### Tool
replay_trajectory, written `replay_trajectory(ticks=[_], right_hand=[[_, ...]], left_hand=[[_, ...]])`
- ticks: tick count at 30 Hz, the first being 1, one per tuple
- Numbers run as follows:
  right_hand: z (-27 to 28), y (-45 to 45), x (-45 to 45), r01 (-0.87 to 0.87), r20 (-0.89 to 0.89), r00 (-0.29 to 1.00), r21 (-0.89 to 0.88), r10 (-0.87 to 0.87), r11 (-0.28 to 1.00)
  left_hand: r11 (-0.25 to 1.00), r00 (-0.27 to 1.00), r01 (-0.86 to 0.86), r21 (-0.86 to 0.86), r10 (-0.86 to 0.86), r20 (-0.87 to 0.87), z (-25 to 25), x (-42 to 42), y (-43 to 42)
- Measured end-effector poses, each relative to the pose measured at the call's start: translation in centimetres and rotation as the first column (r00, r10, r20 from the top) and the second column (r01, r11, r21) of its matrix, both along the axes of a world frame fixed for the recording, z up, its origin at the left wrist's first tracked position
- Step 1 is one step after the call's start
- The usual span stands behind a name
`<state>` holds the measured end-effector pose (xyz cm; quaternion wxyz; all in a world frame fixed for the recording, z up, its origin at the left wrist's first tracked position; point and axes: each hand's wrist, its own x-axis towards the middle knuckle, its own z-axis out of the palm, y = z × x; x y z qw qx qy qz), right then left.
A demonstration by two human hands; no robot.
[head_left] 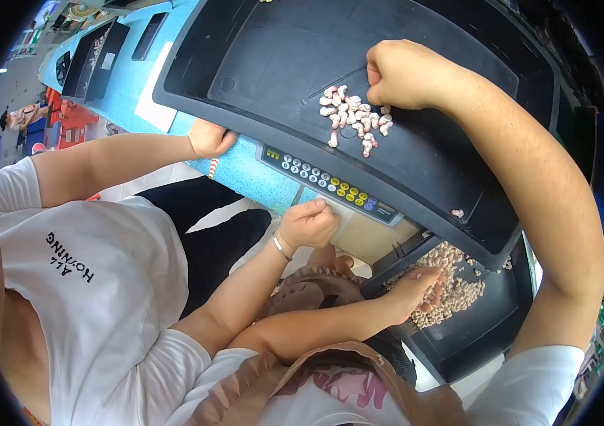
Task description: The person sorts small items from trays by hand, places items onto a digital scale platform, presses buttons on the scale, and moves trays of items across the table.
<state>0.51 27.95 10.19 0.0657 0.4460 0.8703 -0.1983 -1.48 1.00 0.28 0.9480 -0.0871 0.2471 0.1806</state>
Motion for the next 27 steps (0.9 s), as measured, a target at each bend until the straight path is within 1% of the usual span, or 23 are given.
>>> replay_trajectory(ticks=[1,2,3,4,5,6,7,8,10,11,12,14,17,18,19,20,21,22,23,24,25,26,27], right_hand=[[0.1,0.1,-0.1,0.042,-0.023,0.999,-0.051,-0.043,0.998],[0.1,0.4,-0.1,0.081,-0.045,0.995,-0.103,-0.086,0.991],[-1.0,1.7,0.2,0.162,-0.171,0.966,-0.176,-0.193,0.971],[-1.2,2.4,0.2,0.23,-0.286,0.91,-0.257,-0.301,0.939],[-1.5,2.2,0.4,0.371,-0.496,0.739,-0.264,-0.455,0.89],[-1.9,2.7,0.7,0.359,-0.582,0.713,-0.174,-0.39,0.917],[-1.6,2.7,1.6,0.214,-0.535,0.806,-0.136,-0.254,0.967],[-0.9,2.4,2.3,0.061,-0.479,0.871,-0.109,-0.106,0.992],[-0.1,0.9,3.0,-0.158,-0.324,0.943,-0.249,0.072,0.955],[0.0,0.2,3.4,-0.192,-0.279,0.952,-0.235,0.123,0.953],[-0.6,-0.4,3.7,-0.238,-0.254,0.946,-0.123,0.201,0.964],[-1.0,-0.9,3.7,-0.256,-0.221,0.942,0.013,0.253,0.967],[-0.7,-0.7,3.4,-0.226,-0.201,0.955,-0.026,0.217,0.974],[-0.8,0.0,3.1,-0.181,-0.151,0.973,-0.021,0.176,0.983],[-1.3,0.8,3.0,-0.017,-0.309,0.951,0.002,0.016,1.0],[-2.1,1.6,3.0,0.15,-0.46,0.878,-0.002,-0.134,0.989],[-2.8,2.0,3.1,0.296,-0.606,0.779,0.129,-0.161,0.947],[-2.0,2.1,3.7,0.199,-0.57,0.813,0.085,-0.117,0.976],[-1.7,1.7,3.8,0.057,-0.522,0.851,-0.023,-0.061,0.998],[-1.3,1.0,4.0,-0.081,-0.477,0.879,-0.138,0.005,0.987],[0.6,-0.2,3.7,-0.093,-0.34,0.94,-0.327,-0.026,0.941],[0.2,-1.0,3.6,-0.099,-0.318,0.948,-0.366,-0.024,0.925],[-0.1,-1.4,3.6,-0.101,-0.3,0.954,-0.314,0.002,0.944]], left_hand=[[0.999,0.992,0.03,0.027,-0.026,-0.124,0.2,1.0,-0.6],[0.999,0.981,0.032,0.014,-0.029,-0.19,0.2,1.6,-0.9],[1.0,0.973,0.029,0.002,-0.027,-0.229,0.0,1.8,-1.2],[1.0,0.967,0.027,-0.01,-0.029,-0.254,0.0,2.0,-1.3],[0.999,0.962,0.027,-0.019,-0.031,-0.273,-0.1,2.2,-1.4],[0.999,0.957,0.028,-0.02,-0.033,-0.288,-0.2,2.3,-1.5],[0.999,0.954,0.032,-0.021,-0.036,-0.298,-0.2,2.4,-1.6],[0.999,0.95,0.03,-0.024,-0.036,-0.309,-0.2,2.6,-1.6],[0.999,0.944,0.035,-0.029,-0.042,-0.327,-0.1,2.8,-1.8],[0.999,0.94,0.036,-0.031,-0.045,-0.338,-0.1,2.8,-1.8],[0.999,0.937,0.038,-0.032,-0.047,-0.347,0.0,2.9,-1.8],[0.999,0.933,0.04,-0.034,-0.049,-0.356,-0.1,3.2,-1.9],[1.0,0.941,0.014,-0.017,-0.019,-0.339,-0.3,3.3,-2.1],[1.0,0.94,0.018,-0.017,-0.023,-0.341,-0.4,3.3,-2.2],[1.0,0.94,0.02,-0.014,-0.023,-0.34,-0.3,3.2,-2.1],[1.0,0.94,0.022,-0.01,-0.024,-0.34,-0.3,3.2,-2.1],[1.0,0.943,0.021,-0.009,-0.023,-0.333,-0.3,3.2,-2.1],[1.0,0.942,0.019,-0.008,-0.021,-0.335,-0.3,3.2,-2.1],[1.0,0.943,0.016,-0.003,-0.016,-0.332,-0.4,3.2,-2.1],[1.0,0.945,0.015,-0.002,-0.014,-0.326,-0.4,3.2,-2.2],[1.0,0.948,0.014,0.002,-0.012,-0.318,-0.5,3.2,-2.2],[1.0,0.95,0.014,0.003,-0.012,-0.311,-0.6,3.1,-2.2],[1.0,0.951,0.012,0.009,-0.009,-0.309,-0.6,3.1,-2.2]])
